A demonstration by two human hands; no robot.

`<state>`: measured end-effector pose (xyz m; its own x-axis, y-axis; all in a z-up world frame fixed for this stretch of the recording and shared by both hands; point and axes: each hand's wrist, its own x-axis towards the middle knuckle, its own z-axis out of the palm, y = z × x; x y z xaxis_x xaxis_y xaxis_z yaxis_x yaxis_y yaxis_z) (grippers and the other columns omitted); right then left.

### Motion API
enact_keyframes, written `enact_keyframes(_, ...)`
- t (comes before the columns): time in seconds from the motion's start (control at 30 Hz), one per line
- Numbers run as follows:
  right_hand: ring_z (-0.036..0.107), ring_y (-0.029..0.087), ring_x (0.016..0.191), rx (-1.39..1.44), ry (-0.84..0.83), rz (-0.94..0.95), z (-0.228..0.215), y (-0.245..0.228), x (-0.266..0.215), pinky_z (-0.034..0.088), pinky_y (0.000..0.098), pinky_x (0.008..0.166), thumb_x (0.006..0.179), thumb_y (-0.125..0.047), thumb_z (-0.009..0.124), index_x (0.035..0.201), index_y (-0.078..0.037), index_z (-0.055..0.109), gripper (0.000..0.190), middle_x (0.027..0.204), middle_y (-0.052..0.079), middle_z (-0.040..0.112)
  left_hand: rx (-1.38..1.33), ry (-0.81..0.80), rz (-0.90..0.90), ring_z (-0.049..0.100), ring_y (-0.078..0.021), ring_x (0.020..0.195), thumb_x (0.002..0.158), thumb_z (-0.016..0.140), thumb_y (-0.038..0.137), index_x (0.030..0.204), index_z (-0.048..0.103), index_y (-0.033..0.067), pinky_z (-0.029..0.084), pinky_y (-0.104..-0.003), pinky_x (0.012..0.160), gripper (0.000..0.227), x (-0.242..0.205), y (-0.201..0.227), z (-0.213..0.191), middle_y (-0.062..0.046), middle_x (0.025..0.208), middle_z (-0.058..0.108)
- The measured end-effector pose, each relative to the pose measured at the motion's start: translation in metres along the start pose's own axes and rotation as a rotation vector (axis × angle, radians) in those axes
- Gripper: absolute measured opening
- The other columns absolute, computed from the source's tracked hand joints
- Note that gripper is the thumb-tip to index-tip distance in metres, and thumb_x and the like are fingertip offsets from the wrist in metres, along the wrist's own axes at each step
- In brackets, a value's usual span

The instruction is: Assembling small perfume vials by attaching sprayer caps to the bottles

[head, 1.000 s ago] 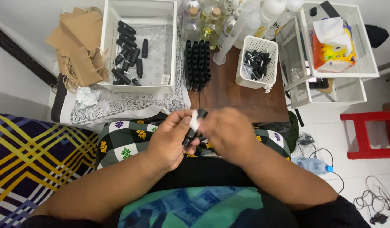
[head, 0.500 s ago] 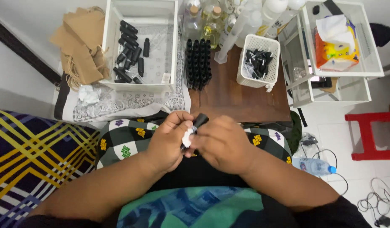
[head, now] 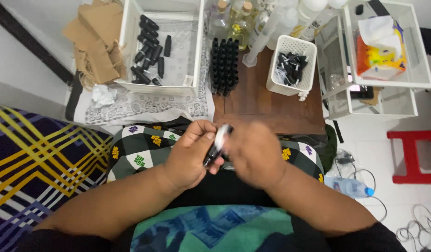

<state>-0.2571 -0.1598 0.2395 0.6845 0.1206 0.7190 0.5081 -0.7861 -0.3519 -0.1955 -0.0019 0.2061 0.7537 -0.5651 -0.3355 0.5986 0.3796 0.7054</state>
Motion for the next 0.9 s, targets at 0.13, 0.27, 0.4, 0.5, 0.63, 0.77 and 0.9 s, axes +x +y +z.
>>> enact_keyframes(0.13,0.064,0.037,0.066,-0.049,-0.035,-0.166,-0.011,-0.007,0.011,0.053,0.0497,0.060,0.089,-0.009,0.068,0.093,-0.005,0.074,0.009,0.082,0.014,0.068,-0.024,-0.068,0.023,0.063,-0.0249,0.043,0.104,0.047,0.010,0.112,0.051,0.0110,0.045,-0.022,0.028,0.009,-0.005,0.005,0.004,-0.021,0.066,0.063)
enact_keyframes(0.27,0.069,0.033,0.076,-0.075,0.075,-0.067,-0.009,0.006,0.011,0.055,0.0452,0.069,0.092,-0.013,0.071,0.106,-0.005,0.078,0.017,0.096,0.009,0.073,-0.015,-0.061,0.051,0.067,-0.0280,0.048,0.103,0.049,0.010,0.108,0.052,0.0136,0.052,-0.028,0.030,0.007,-0.006,0.005,0.004,-0.021,0.091,0.070)
enact_keyframes(0.4,0.065,0.035,0.070,-0.008,-0.009,-0.157,-0.011,-0.006,0.010,0.052,0.0475,0.066,0.091,-0.016,0.067,0.099,-0.005,0.073,0.015,0.089,0.013,0.070,0.000,-0.061,-0.012,0.061,-0.0258,0.044,0.104,0.044,0.009,0.112,0.049,0.0115,0.048,-0.026,0.029,0.010,-0.004,0.008,0.008,-0.023,0.063,0.062)
enact_keyframes(0.5,0.066,0.036,0.071,-0.014,-0.020,-0.063,-0.016,0.001,0.011,0.053,0.0477,0.066,0.093,-0.016,0.067,0.100,-0.005,0.075,0.016,0.087,0.013,0.070,0.065,0.023,-0.075,0.064,-0.0261,0.047,0.103,0.045,0.012,0.113,0.051,0.0142,0.054,-0.029,0.032,0.012,-0.009,0.009,0.012,-0.021,0.070,0.063)
enact_keyframes(0.63,0.067,0.036,0.070,0.009,-0.031,-0.049,-0.009,-0.007,0.009,0.054,0.0466,0.064,0.090,-0.016,0.073,0.098,-0.005,0.076,0.014,0.087,0.013,0.071,0.117,0.029,-0.144,0.064,-0.0245,0.045,0.099,0.044,0.011,0.115,0.054,0.0146,0.058,-0.031,0.033,0.019,-0.005,0.012,0.011,-0.019,0.074,0.064)
enact_keyframes(0.77,0.068,0.032,0.073,0.084,-0.067,-0.088,-0.008,-0.017,0.005,0.055,0.0438,0.067,0.091,-0.016,0.070,0.100,-0.009,0.077,0.013,0.090,0.008,0.071,0.145,0.015,-0.042,0.065,-0.0223,0.049,0.105,0.047,0.023,0.120,0.057,0.0076,0.062,-0.032,0.040,0.023,-0.001,0.000,0.005,-0.018,0.068,0.061)
enact_keyframes(0.9,0.068,0.031,0.076,0.077,-0.093,-0.189,-0.013,-0.021,0.012,0.054,0.0435,0.070,0.091,-0.019,0.071,0.098,-0.011,0.077,0.011,0.088,0.007,0.070,0.097,-0.007,-0.090,0.061,-0.0188,0.040,0.105,0.051,0.026,0.128,0.056,0.0081,0.058,-0.028,0.034,0.029,0.003,-0.005,0.003,-0.014,0.066,0.058)
